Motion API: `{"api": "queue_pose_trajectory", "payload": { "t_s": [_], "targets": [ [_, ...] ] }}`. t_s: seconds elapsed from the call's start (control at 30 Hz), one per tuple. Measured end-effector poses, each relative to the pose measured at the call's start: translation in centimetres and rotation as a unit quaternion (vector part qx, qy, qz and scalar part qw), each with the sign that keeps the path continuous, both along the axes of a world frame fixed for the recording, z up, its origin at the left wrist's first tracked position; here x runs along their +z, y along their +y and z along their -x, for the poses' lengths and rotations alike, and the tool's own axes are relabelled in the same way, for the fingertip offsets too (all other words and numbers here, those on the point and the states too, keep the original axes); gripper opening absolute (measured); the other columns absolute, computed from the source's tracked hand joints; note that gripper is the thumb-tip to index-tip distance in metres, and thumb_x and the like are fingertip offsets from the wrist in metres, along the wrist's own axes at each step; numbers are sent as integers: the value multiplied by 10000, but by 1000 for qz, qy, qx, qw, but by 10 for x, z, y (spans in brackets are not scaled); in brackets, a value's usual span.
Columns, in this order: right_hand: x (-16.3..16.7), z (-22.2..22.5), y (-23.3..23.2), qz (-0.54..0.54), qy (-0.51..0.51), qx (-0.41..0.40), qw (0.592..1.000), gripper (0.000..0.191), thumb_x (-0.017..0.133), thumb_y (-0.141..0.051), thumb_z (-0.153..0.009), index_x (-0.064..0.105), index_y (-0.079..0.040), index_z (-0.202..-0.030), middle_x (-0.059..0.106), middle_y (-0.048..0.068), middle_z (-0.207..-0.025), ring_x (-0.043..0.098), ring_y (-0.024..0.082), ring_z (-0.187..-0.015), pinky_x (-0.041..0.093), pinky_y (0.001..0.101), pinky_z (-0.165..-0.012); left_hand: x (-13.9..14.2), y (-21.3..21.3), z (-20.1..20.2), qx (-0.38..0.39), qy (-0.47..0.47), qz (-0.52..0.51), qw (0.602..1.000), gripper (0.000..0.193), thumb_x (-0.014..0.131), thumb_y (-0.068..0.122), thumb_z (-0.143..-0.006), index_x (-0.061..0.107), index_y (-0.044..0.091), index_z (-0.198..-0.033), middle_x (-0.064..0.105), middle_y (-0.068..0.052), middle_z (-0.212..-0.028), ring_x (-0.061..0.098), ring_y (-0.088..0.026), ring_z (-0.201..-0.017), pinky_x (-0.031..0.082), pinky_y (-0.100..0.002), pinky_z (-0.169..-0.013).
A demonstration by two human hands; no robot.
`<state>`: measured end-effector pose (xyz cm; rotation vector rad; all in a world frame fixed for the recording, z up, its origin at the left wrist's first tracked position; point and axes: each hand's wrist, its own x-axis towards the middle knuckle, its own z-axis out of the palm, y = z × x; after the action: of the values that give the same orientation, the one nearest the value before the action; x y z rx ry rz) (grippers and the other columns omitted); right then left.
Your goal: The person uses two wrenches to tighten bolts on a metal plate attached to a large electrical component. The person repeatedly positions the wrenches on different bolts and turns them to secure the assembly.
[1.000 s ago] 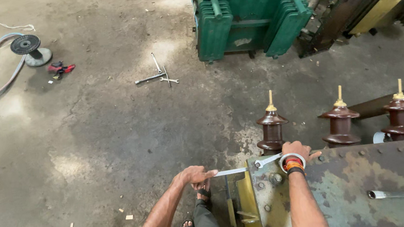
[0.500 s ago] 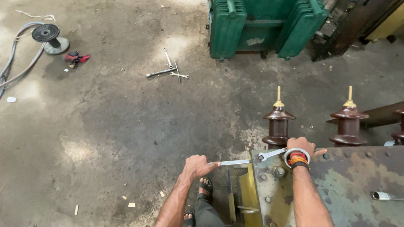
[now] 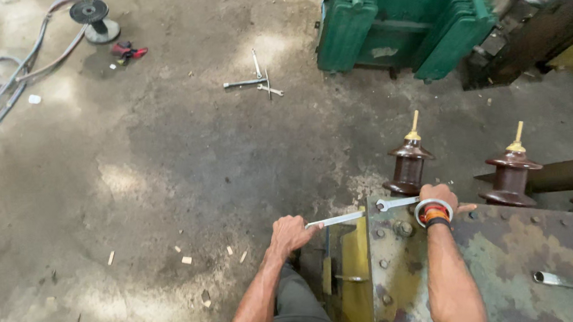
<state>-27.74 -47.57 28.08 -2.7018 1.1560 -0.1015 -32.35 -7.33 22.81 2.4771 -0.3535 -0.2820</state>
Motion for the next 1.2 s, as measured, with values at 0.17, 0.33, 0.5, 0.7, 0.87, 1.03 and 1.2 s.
{"api": "queue_pose_trajectory", "payload": {
  "t_s": [0.17,0.33,0.5,0.7,0.87,1.03,1.2],
  "targets": [
    [2,4,3,-1,-26,-1,1000,457,568,-327,-900,763,61,-1041,702,357,-1066,675,510,-1056,495,533,-971,4,-4,32,34,26,18,999,652,548,692,-876,809,95,-880,700,-242,-716,707,-431,-775,545,-524,-722],
    [2,9,3,-16,0,-2,1000,462,558,-322,-926,769,66,-1061,708,350,-1102,668,506,-1092,491,536,-993,7,-7,60,50,8,47,998,600,536,637,-923,810,103,-935,694,-254,-733,703,-447,-783,550,-543,-709],
    [6,8,9,-28,0,-21,999,446,572,-312,-893,759,43,-1089,699,333,-1134,667,493,-1106,491,530,-995,14,-12,78,73,25,32,997,586,554,593,-945,808,70,-880,687,-259,-743,696,-462,-771,525,-578,-705],
    [9,12,8,-34,9,-15,999,439,572,-300,-886,760,39,-1093,702,322,-1151,667,490,-1113,484,531,-1002,20,-18,96,94,7,66,993,549,570,568,-944,804,75,-878,684,-257,-711,691,-452,-711,519,-569,-676],
    [9,17,8,-48,8,-10,999,440,569,-297,-885,765,30,-1105,708,306,-1171,663,477,-1140,482,513,-1017,24,-22,108,114,23,95,989,500,580,539,-926,789,85,-921,680,-238,-656,681,-427,-638,515,-561,-637],
    [9,16,10,-26,19,-5,999,448,574,-316,-889,761,24,-1113,708,303,-1174,665,468,-1140,461,514,-1036,26,-29,122,137,36,72,987,596,572,554,-973,773,17,-812,673,-232,-668,678,-416,-654,514,-543,-647],
    [12,16,14,-28,13,-14,999,453,574,-324,-889,762,19,-1119,704,289,-1193,663,465,-1145,444,519,-1050,26,-38,140,164,6,97,982,524,578,518,-954,788,52,-839,673,-231,-673,683,-429,-655,517,-541,-631]
  ]
}}
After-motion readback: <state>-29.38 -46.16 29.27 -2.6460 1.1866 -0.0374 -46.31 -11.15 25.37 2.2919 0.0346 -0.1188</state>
